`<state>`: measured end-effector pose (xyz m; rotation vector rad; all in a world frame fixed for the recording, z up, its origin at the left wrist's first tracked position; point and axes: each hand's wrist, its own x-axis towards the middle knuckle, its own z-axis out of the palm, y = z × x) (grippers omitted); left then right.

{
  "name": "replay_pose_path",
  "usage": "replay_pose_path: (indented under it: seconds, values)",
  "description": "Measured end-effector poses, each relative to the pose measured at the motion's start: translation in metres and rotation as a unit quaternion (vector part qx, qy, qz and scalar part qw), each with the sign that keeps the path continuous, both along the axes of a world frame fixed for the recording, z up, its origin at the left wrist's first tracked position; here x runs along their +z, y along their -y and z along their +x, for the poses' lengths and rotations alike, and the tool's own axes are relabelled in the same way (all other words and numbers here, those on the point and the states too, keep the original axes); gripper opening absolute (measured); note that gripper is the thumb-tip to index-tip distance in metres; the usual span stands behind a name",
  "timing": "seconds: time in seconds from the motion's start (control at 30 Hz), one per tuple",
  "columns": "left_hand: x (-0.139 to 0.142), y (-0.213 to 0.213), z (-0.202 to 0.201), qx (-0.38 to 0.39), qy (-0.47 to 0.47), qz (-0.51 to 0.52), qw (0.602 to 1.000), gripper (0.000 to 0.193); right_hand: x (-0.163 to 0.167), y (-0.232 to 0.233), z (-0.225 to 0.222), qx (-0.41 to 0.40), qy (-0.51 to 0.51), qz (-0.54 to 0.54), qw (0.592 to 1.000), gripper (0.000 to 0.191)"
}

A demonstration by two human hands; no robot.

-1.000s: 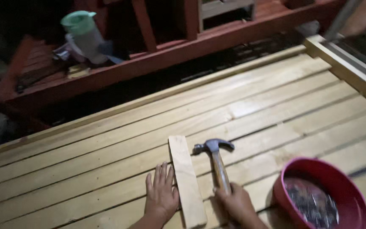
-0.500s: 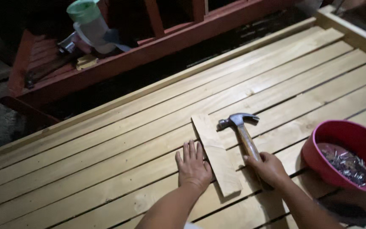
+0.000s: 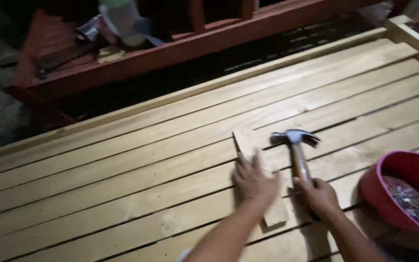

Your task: The person sits on the floor beside a wooden slat frame and hammers nails into the slats, taking nails from a pink bowl. They use a wood block to help position nails, then continue hammering nails along the frame and reach back into the bowl for more nails.

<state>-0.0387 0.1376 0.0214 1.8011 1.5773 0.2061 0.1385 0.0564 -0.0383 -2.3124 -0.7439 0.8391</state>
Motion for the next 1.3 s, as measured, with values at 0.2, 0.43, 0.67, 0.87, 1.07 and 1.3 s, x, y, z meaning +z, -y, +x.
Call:
replay_pose_path:
  seconds: [0.2,0.43,0.67,0.87,1.07,1.3]
  values:
    - [0.010,-0.013,0.031,-0.076,0.014,0.020,0.997,0.092,0.011,0.000,-0.003,-0.100,-0.115,0.073,0.986,0.056]
    - [-0.025,-0.077,0.060,-0.230,-0.011,0.103,0.968,0.084,0.023,-0.002,-0.015,-0.157,-0.241,0.141,0.947,0.042]
    - [-0.059,-0.131,0.048,-0.118,-0.038,0.083,0.989,0.069,0.035,-0.006,-0.024,-0.171,-0.259,0.126,0.942,0.045]
    - [-0.084,-0.131,0.137,-0.145,0.154,0.361,0.908,0.038,0.000,-0.011,-0.011,-0.173,-0.253,0.124,0.944,0.041]
    - [-0.024,0.005,0.291,-0.468,0.219,0.147,0.843,0.046,-0.003,-0.009,-0.017,-0.152,-0.247,0.153,0.945,0.036]
    - [0.004,0.097,0.291,-0.497,-0.096,0.087,0.858,0.053,0.052,-0.009,-0.036,-0.171,-0.307,0.125,0.928,0.036]
